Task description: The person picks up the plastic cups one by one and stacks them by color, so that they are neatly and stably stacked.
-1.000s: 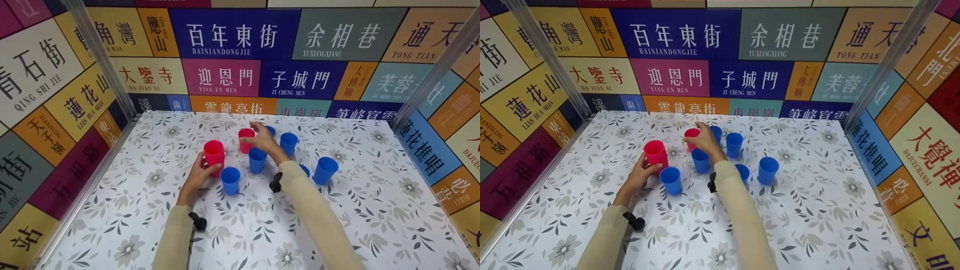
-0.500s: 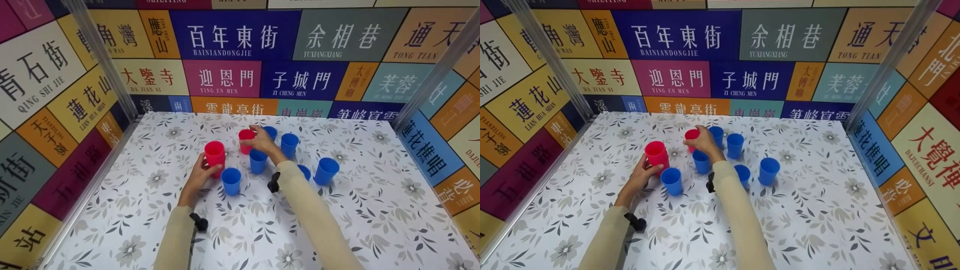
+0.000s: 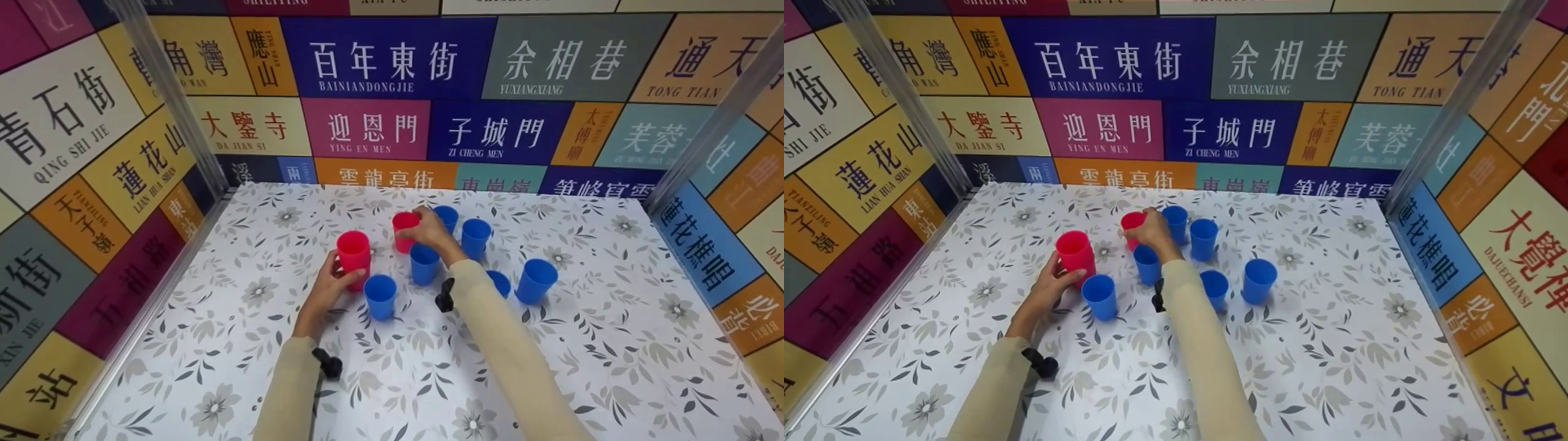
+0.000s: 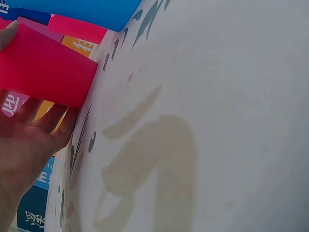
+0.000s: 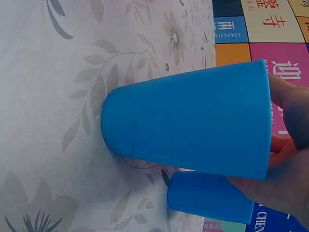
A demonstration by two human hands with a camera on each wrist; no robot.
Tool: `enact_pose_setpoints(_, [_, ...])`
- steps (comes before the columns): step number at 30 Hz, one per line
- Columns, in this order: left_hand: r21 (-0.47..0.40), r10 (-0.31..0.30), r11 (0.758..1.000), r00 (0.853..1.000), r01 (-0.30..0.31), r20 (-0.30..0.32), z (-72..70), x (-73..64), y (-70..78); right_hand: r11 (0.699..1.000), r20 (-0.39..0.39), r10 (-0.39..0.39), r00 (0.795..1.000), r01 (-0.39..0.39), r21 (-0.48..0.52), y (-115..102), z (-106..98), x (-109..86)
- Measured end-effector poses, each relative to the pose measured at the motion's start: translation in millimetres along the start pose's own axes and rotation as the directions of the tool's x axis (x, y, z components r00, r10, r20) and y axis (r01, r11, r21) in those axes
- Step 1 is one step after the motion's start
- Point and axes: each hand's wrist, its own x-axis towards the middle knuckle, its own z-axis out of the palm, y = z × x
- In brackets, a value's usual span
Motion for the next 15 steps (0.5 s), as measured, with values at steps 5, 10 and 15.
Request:
enact_pose_setpoints(5, [-0.009,0.02,1.0,1.0,-0.02,0.019,1.0,-0.6,-1.1,1.0,-0.02,0.018,1.0,-0.018,0.001,1,-2,-1.5])
enact_pose_setpoints(10, [-0.002,0.037,0.999,0.999,-0.037,0.018,0.5,-0.6,-1.2,0.999,-0.025,-0.004,1.0,0.004,0.035,-3,-4,-3.1])
enact_pose_setpoints(15, [0.001,0.012,1.0,1.0,-0.012,0.017,0.3,0.1,-1.5,0.998,-0.032,-0.016,0.999,0.018,0.063,-10,-7,-6.1])
